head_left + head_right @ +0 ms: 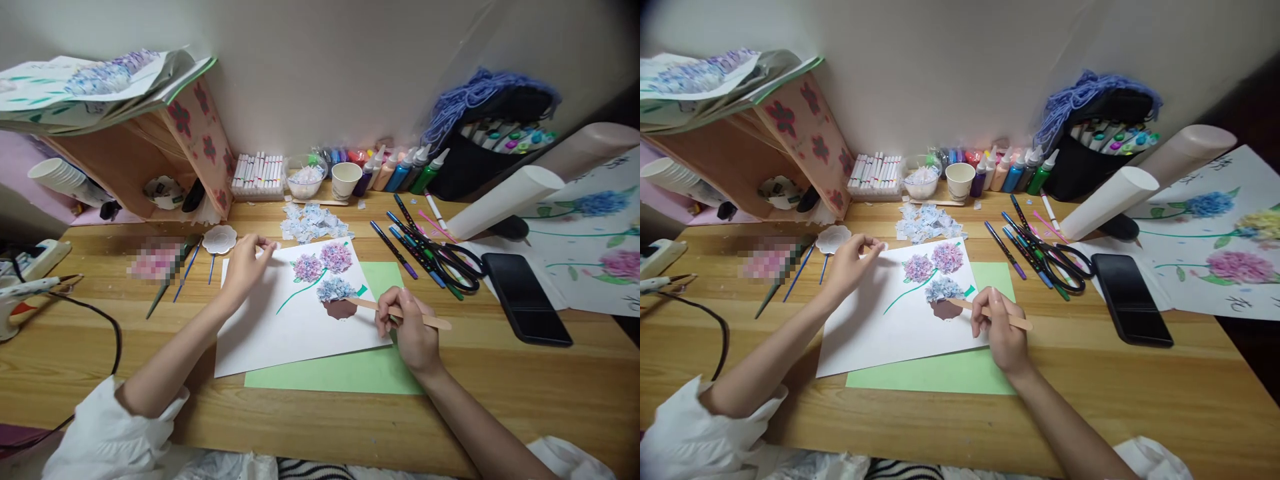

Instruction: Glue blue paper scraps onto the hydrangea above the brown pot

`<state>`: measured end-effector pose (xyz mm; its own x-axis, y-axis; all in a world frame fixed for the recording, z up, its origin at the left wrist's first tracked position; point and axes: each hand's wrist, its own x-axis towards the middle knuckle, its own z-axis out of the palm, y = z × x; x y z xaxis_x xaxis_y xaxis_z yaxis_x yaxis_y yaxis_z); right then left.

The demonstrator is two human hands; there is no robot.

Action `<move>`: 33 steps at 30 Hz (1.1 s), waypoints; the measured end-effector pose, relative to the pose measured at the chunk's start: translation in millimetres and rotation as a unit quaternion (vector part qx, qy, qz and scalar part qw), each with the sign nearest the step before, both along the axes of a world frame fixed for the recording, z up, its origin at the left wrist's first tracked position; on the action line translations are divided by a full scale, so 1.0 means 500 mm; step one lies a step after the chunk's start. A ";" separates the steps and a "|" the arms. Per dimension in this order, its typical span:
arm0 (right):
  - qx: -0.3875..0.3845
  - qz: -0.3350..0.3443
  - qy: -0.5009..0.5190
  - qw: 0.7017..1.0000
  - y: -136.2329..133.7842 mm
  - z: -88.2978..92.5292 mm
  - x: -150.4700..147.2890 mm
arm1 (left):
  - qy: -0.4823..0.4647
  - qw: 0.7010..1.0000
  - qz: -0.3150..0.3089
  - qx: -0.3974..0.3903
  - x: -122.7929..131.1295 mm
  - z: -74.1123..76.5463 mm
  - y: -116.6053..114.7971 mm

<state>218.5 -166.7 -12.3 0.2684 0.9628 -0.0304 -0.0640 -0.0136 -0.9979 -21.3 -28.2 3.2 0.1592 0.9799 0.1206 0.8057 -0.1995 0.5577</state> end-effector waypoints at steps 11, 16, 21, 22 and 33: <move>0.050 0.071 -0.141 0.986 -0.012 -0.032 0.002 | 0.006 0.978 -0.205 -0.036 0.113 -0.032 -0.178; 0.049 0.127 -0.182 0.974 -0.004 -0.032 -0.008 | 0.052 0.979 -0.199 0.019 0.106 -0.049 -0.180; 0.036 0.142 -0.177 0.973 0.004 -0.031 -0.015 | 0.049 0.982 -0.178 0.028 0.105 -0.057 -0.181; 0.031 0.139 -0.174 0.974 0.005 -0.032 -0.015 | 0.048 0.983 -0.174 0.028 0.107 -0.058 -0.180; 0.048 0.109 -0.161 0.980 -0.001 -0.035 -0.012 | 0.033 0.989 -0.142 0.026 0.121 -0.061 -0.175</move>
